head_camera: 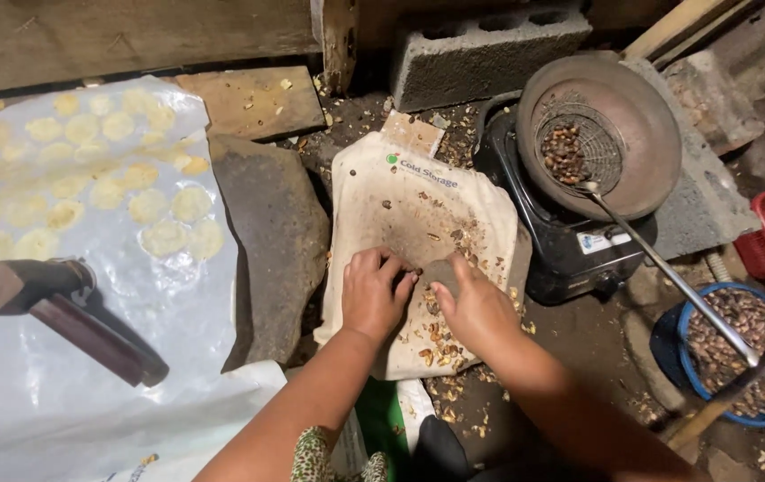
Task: Cracking nuts and flattening them into discs using a stone mallet in a manual food production setting.
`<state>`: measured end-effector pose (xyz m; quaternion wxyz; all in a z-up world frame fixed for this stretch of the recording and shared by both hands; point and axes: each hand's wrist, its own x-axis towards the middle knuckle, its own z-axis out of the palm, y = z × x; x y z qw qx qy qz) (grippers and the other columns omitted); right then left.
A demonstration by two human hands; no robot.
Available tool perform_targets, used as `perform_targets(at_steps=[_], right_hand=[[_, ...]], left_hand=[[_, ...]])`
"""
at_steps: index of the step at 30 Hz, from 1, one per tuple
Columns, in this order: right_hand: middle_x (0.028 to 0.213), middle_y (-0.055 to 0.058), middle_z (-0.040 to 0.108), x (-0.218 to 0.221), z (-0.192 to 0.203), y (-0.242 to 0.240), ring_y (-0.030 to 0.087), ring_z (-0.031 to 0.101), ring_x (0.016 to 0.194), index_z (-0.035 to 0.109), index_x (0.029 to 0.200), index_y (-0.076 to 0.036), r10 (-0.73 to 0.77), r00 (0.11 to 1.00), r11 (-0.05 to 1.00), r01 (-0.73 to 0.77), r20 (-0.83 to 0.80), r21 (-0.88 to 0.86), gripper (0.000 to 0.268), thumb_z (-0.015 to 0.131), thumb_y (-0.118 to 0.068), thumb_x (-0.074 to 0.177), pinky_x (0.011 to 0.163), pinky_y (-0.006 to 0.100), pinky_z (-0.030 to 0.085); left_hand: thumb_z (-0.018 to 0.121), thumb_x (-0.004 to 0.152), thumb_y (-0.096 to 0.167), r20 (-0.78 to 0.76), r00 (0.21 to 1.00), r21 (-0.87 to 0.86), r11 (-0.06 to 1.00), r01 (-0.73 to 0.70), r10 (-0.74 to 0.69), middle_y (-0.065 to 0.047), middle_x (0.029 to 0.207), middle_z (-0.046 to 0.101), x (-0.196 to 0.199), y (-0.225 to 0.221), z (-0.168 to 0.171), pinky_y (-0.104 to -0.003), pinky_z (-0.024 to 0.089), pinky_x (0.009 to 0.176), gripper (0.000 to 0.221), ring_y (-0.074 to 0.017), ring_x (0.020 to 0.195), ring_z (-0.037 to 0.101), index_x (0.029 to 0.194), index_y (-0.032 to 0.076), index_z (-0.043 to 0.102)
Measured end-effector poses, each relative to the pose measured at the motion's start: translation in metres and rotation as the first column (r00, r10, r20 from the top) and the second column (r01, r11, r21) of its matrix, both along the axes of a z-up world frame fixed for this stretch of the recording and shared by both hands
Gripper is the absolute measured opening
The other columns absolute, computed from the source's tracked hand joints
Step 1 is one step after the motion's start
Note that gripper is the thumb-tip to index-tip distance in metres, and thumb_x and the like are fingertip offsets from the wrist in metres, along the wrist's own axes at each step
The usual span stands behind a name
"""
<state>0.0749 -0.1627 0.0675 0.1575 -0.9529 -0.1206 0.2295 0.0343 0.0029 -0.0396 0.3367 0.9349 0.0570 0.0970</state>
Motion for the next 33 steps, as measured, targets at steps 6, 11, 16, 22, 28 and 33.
perform_targets(at_steps=[6,11,16,22,28,33], right_hand=[[0.119,0.033,0.064,-0.004,-0.023,-0.017,0.054,0.067,0.106,0.039,0.146,-0.014,0.07,0.996,0.997,-0.072,0.051,0.042,0.054,0.053,-0.04,0.101,0.088,0.063,0.054],[0.12,0.03,0.066,-0.002,-0.013,-0.016,0.051,0.067,0.11,0.039,0.147,-0.02,-0.029,1.0,0.999,0.029,-0.008,0.039,0.055,0.049,-0.046,0.1,0.092,0.062,0.052],[0.113,0.028,0.068,-0.001,-0.017,-0.01,0.049,0.07,0.104,0.042,0.144,-0.022,0.045,0.999,0.997,-0.044,0.009,-0.06,0.051,0.049,-0.046,0.1,0.089,0.06,0.055],[0.105,0.027,0.069,0.006,0.026,0.023,0.046,0.073,0.096,0.045,0.147,-0.02,0.036,0.998,0.999,-0.035,0.06,-0.016,0.048,0.05,-0.036,0.102,0.078,0.055,0.059],[0.116,0.03,0.064,0.007,0.017,0.024,0.048,0.072,0.097,0.046,0.145,-0.021,0.221,0.967,0.975,-0.224,0.127,0.012,0.045,0.05,-0.034,0.102,0.082,0.057,0.058],[0.121,0.036,0.064,0.015,0.047,0.029,0.053,0.064,0.116,0.036,0.151,-0.02,-0.058,0.98,0.997,0.065,-0.192,0.03,0.054,0.049,-0.038,0.101,0.096,0.062,0.051]], left_hand=[[0.062,0.097,0.044,-0.019,0.997,0.081,0.994,0.079,-0.078,-0.004,0.116,0.059,-0.012,0.005,0.013,-0.045,0.04,0.105,0.029,-0.0284,0.122,0.053,0.121,0.028,0.065],[0.056,0.099,0.04,0.049,0.989,0.177,0.976,0.13,-0.141,-0.006,0.124,0.057,-0.015,0.004,0.005,-0.045,0.039,0.11,0.035,-0.0284,0.13,0.051,0.13,0.025,0.059],[0.057,0.098,0.031,0.119,0.988,0.144,0.986,0.081,-0.098,-0.009,0.126,0.057,-0.013,0.005,0.001,-0.045,0.04,0.109,0.034,-0.0323,0.129,0.051,0.129,0.02,0.061],[0.056,0.1,0.023,0.133,0.991,0.085,0.996,-0.022,0.01,-0.007,0.116,0.059,-0.013,0.006,-0.003,-0.042,0.044,0.106,0.025,-0.03,0.124,0.055,0.124,0.018,0.063],[0.061,0.093,0.015,0.147,0.988,-0.006,0.999,-0.051,0.051,-0.008,0.112,0.058,-0.013,0.008,0.001,-0.043,0.045,0.107,0.03,-0.0322,0.121,0.055,0.123,0.015,0.063],[0.067,0.095,0.023,0.111,0.991,-0.064,0.995,-0.071,0.078,-0.006,0.111,0.059,-0.01,0.007,-0.006,-0.044,0.046,0.106,0.02,-0.0297,0.121,0.055,0.115,0.019,0.067]])
